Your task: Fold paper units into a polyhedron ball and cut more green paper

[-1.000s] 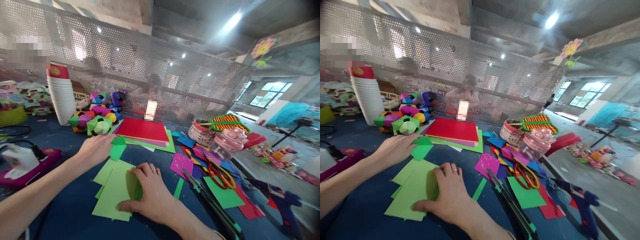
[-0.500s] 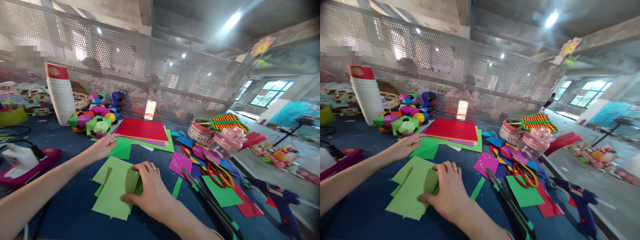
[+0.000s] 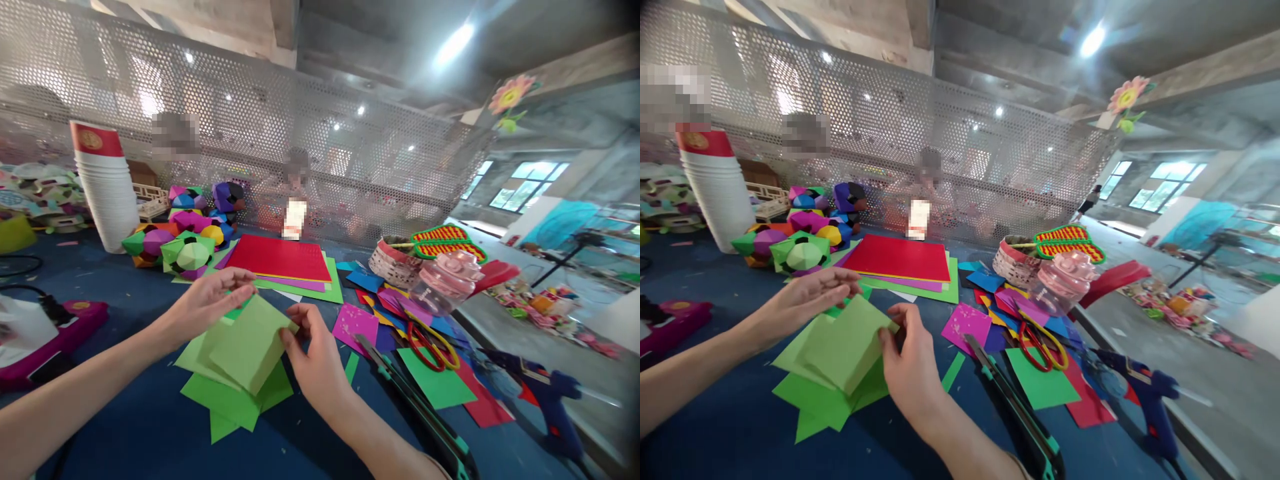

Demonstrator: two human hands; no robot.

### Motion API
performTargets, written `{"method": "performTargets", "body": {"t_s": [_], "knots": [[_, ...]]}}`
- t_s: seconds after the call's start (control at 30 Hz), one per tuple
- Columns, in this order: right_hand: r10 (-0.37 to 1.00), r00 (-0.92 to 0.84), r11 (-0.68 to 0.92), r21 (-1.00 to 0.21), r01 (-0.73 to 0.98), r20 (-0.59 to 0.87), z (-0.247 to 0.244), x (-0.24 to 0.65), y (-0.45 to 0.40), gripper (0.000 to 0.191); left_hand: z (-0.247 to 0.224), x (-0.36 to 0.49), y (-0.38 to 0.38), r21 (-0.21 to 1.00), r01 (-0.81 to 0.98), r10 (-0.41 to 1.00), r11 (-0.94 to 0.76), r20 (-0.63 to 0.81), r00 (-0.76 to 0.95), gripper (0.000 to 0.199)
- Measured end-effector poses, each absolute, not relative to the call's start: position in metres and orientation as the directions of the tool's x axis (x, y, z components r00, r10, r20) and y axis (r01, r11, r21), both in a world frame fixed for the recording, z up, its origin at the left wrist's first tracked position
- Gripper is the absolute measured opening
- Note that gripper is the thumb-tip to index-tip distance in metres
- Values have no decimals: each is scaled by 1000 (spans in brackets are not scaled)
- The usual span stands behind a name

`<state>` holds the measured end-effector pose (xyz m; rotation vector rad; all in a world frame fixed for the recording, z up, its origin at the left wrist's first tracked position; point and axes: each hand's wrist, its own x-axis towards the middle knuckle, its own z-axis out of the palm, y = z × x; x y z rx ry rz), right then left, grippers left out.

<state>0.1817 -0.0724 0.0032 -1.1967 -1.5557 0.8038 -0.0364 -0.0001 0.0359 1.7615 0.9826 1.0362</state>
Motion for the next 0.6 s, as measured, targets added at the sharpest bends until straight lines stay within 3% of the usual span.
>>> {"method": "performTargets", "body": {"t_s": [0.13,0.23,0.37,0.6], "knots": [[961,16,266,-934,237,278,6,183,-68,23,28,-28,-9,990,108,824,-86,10,567,52],[958,37,268,-937,225,284,5,183,-67,23,24,-26,-12,995,79,790,67,-101,604,47],[918,98,350,-902,252,383,1,186,-64,21,28,-26,-14,985,-1,832,172,-145,536,46],[796,14,495,-665,559,605,1,185,-71,38,32,-26,-14,969,-71,847,235,-168,504,47]]}}
